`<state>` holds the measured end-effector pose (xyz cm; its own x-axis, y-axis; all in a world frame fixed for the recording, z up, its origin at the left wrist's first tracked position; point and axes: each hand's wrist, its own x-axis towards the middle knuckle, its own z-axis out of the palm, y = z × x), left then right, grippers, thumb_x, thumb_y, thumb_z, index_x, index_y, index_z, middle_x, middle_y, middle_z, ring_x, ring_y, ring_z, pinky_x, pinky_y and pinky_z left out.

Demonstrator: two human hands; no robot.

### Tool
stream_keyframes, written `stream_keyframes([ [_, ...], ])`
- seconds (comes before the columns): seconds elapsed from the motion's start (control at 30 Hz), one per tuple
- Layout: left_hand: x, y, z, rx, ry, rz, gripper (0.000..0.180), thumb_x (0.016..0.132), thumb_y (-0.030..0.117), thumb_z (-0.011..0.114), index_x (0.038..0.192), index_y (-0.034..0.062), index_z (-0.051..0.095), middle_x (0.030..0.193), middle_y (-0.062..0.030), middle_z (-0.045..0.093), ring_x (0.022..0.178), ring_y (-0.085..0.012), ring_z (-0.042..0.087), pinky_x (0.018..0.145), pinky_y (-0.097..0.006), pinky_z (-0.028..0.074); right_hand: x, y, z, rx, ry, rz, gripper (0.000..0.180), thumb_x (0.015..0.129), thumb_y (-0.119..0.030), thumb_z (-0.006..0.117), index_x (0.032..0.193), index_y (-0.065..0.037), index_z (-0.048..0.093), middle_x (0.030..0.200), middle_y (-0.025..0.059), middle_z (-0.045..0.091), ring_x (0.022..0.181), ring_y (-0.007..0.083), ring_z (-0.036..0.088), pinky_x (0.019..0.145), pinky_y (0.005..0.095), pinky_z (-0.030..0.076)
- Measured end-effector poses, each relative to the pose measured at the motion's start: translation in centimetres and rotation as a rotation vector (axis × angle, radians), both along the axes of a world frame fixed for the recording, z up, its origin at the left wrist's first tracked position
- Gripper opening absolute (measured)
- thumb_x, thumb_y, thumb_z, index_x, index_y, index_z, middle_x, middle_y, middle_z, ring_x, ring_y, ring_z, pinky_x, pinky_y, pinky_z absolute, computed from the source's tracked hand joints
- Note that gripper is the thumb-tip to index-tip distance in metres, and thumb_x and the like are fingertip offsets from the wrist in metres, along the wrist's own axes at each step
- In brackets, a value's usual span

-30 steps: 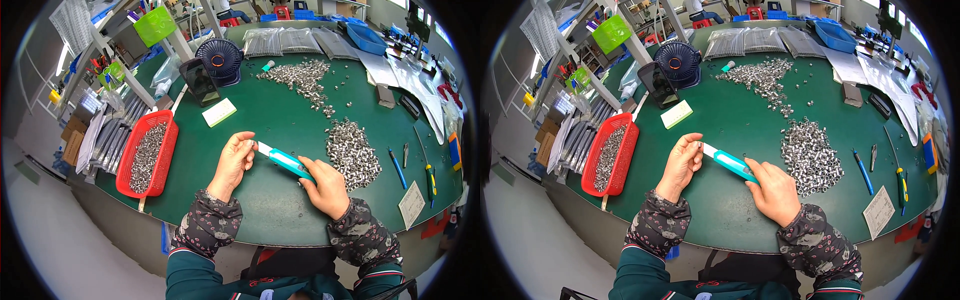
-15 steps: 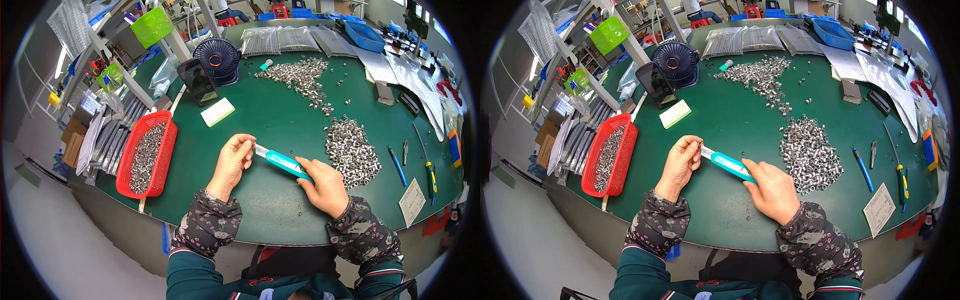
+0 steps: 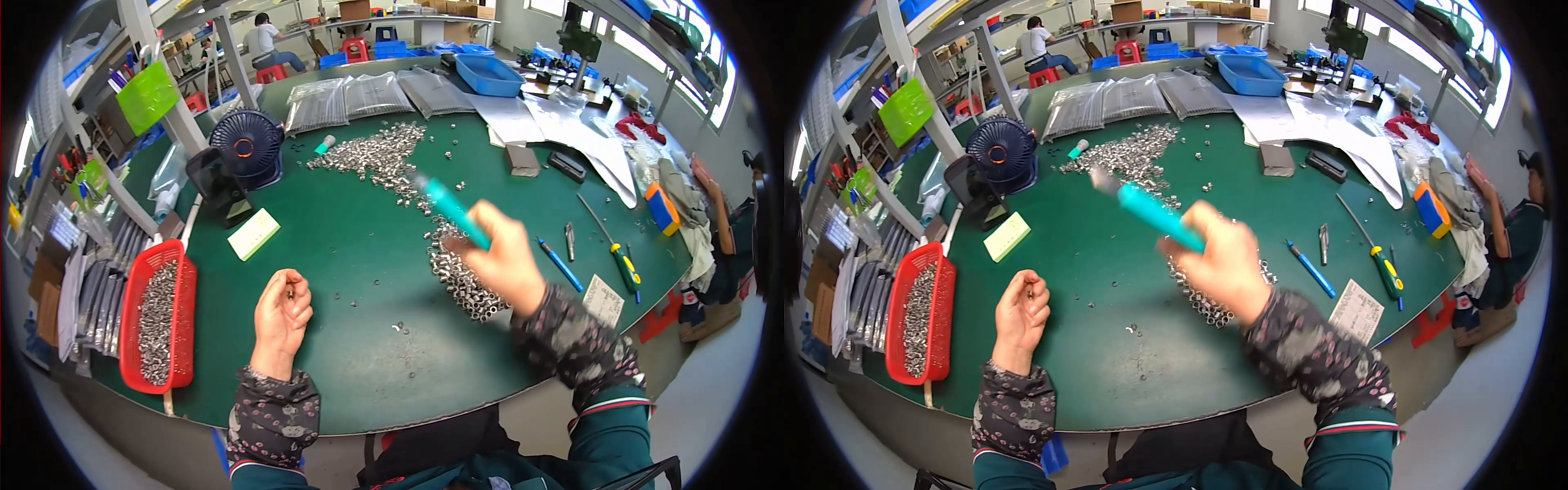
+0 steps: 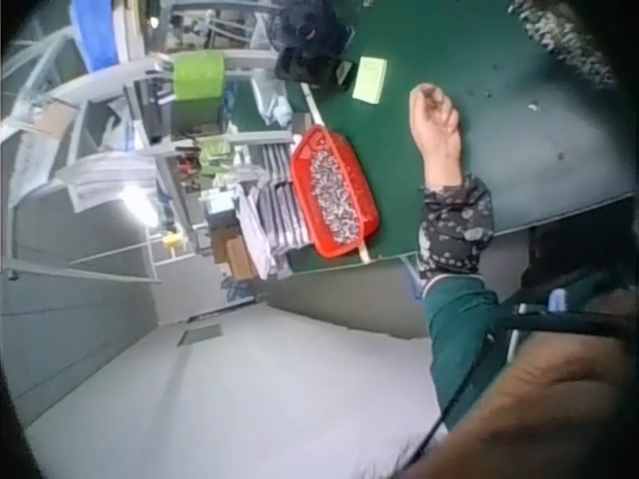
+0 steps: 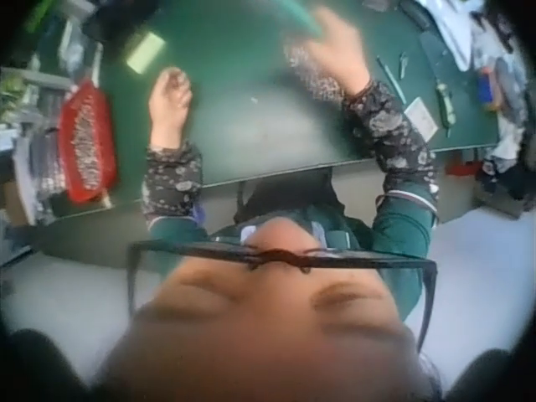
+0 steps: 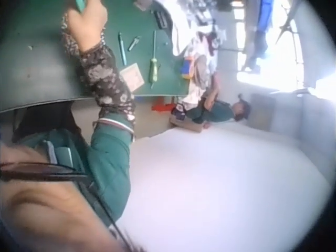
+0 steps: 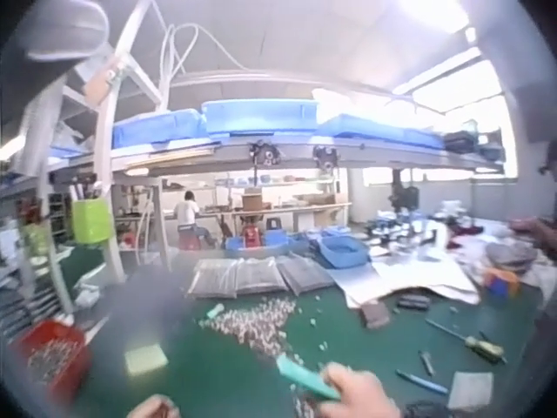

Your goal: Using a utility knife to scrape and trim excess material from small metal or plastic components at a factory workstation.

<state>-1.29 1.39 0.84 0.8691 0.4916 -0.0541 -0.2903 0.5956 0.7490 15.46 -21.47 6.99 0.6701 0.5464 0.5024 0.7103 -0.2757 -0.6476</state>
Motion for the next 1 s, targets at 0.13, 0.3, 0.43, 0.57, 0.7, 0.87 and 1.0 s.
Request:
stream_keyframes([
  [0.13,-0.2,-0.6,0.9,0.082,0.048,-0.003,0.013,0.088,0.016,0.040,0.087,0.0048,0.046,0.061,0.0001,0.039,0.043,-0.0041,0.030,0.034,-0.016,0.022,9.4,0.9,1.4,-0.313,-0.032,-0.303,0.022,0.077,-0.033,0.054,0.079,-0.011,0.059,0.066,0.0144,0.057,0.066,0.0329,0.056,0.059,0.0406,0.042],
  [0.3,0.4,-1.2,1.1,0.147,0.146,0.069,0.008,0.087,0.011,0.043,0.090,0.0048,0.047,0.060,0.0009,0.040,0.042,-0.0013,0.028,0.034,-0.014,0.020,19.7,3.3,-1.7,-0.650,-0.220,-0.361,0.026,0.075,-0.014,0.051,0.100,-0.016,0.057,0.095,0.0092,0.056,0.090,0.0277,0.054,0.075,0.0384,0.044],
  [0.43,-0.3,-1.3,1.3,0.163,0.187,0.106,0.007,0.086,0.009,0.043,0.089,0.0041,0.047,0.060,0.0004,0.041,0.043,-0.0010,0.028,0.034,-0.013,0.021,23.7,6.9,-4.5,-0.689,-0.189,-0.226,0.034,0.072,-0.006,0.051,0.105,-0.014,0.055,0.108,0.0114,0.052,0.095,0.0304,0.051,0.082,0.0370,0.041],
  [0.57,-0.3,-1.8,1.8,0.171,0.214,0.124,0.007,0.086,0.008,0.042,0.088,0.0032,0.047,0.059,0.0001,0.041,0.042,-0.0008,0.028,0.034,-0.013,0.021,27.6,8.8,-6.3,-0.743,-0.222,-0.142,0.041,0.072,-0.006,0.049,0.111,-0.021,0.053,0.113,0.0088,0.050,0.102,0.0258,0.049,0.087,0.0361,0.040],
  [0.7,0.0,-1.9,1.4,0.170,0.241,0.113,0.007,0.086,0.009,0.043,0.087,0.0032,0.047,0.059,0.0005,0.041,0.042,-0.0007,0.028,0.035,-0.014,0.021,27.8,9.6,-6.2,-0.870,-0.049,-0.199,0.037,0.073,-0.008,0.051,0.108,-0.020,0.055,0.105,0.0127,0.054,0.098,0.0292,0.051,0.083,0.0381,0.043],
  [0.87,-0.3,-1.9,1.6,0.189,0.260,0.144,0.007,0.086,0.009,0.043,0.087,0.0037,0.048,0.059,0.0013,0.041,0.042,-0.0004,0.028,0.035,-0.014,0.021,26.2,9.2,-5.8,-0.776,-0.184,-0.007,0.026,0.071,-0.010,0.056,0.097,-0.012,0.059,0.097,0.0139,0.053,0.094,0.0301,0.051,0.082,0.0364,0.041],
  [1.0,0.0,-1.7,1.3,0.194,0.241,0.137,0.007,0.086,0.009,0.044,0.087,0.0038,0.048,0.059,0.0013,0.041,0.042,-0.0002,0.028,0.034,-0.013,0.022,23.9,8.5,-5.2,-0.645,0.003,0.067,0.019,0.072,-0.012,0.058,0.090,-0.007,0.058,0.095,0.0132,0.051,0.093,0.0294,0.050,0.083,0.0351,0.039],
])
